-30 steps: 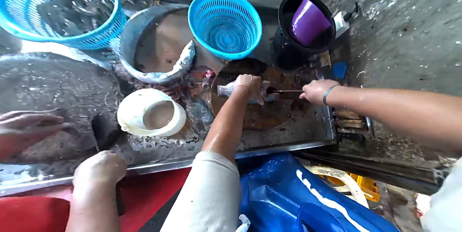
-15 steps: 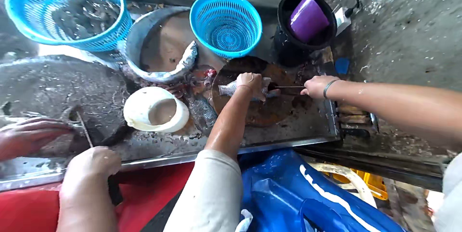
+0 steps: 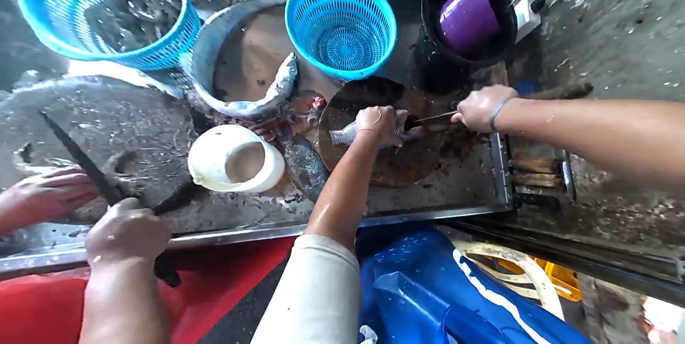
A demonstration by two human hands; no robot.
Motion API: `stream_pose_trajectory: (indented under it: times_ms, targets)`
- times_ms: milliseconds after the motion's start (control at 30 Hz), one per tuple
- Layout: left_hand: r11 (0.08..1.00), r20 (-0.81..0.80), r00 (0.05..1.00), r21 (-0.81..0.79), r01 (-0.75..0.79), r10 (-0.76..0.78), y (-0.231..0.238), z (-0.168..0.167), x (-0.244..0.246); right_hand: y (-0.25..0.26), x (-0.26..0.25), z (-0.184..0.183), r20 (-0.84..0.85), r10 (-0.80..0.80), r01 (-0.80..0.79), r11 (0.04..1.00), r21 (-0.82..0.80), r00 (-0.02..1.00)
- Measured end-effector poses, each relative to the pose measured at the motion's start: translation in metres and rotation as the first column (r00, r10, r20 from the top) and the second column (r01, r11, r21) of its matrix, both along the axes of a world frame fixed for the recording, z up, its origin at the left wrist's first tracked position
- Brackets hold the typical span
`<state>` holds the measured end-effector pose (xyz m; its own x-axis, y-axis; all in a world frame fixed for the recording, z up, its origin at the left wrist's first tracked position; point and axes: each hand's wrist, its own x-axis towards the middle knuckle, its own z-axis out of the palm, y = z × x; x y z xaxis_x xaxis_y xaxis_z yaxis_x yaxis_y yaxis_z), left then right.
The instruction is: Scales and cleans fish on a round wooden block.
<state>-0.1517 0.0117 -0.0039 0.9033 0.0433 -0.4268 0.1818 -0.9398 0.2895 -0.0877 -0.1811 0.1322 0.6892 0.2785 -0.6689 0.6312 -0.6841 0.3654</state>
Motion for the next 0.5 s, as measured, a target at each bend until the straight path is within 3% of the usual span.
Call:
stream_pose_trajectory:
  times_ms: [100,233,267,333,400,433,500]
  targets:
    - [0.994,-0.026,0.995,0.050,0.095,-0.094,-0.005,0.000,0.007,0.007,-0.007,0.008,-0.103,-0.100,0.093,0.993,-0.072,0.990]
    - [0.997,-0.020,0.997,0.027,0.072,-0.071,-0.003,0.003,0.010,0.035,-0.025,0.011,0.060,0.124,-0.123,0.992,-0.020,0.990]
    - [0.999,-0.013,0.999,0.011,0.039,-0.039,-0.001,0.001,0.010,0.031,-0.017,0.006,0.065,0.101,-0.101,0.995,-0.001,0.993]
    - [1.000,-0.013,1.000,-0.007,0.011,-0.011,-0.004,-0.004,-0.002,-0.002,-0.005,-0.014,-0.042,-0.114,0.115,0.993,0.034,0.993]
    - [1.000,0.008,1.000,-0.003,-0.006,0.006,-0.006,-0.004,-0.001,-0.044,0.009,-0.053,-0.137,-0.421,0.440,0.880,0.178,0.897]
    - [1.000,0.003,1.000,-0.016,-0.021,0.021,-0.007,-0.005,-0.004,-0.060,0.009,-0.069,-0.146,-0.484,0.506,0.828,0.243,0.863]
    - [1.000,0.001,1.000,-0.004,-0.022,0.022,-0.004,-0.003,-0.004,-0.057,-0.001,-0.061,-0.134,-0.439,0.459,0.857,0.234,0.888]
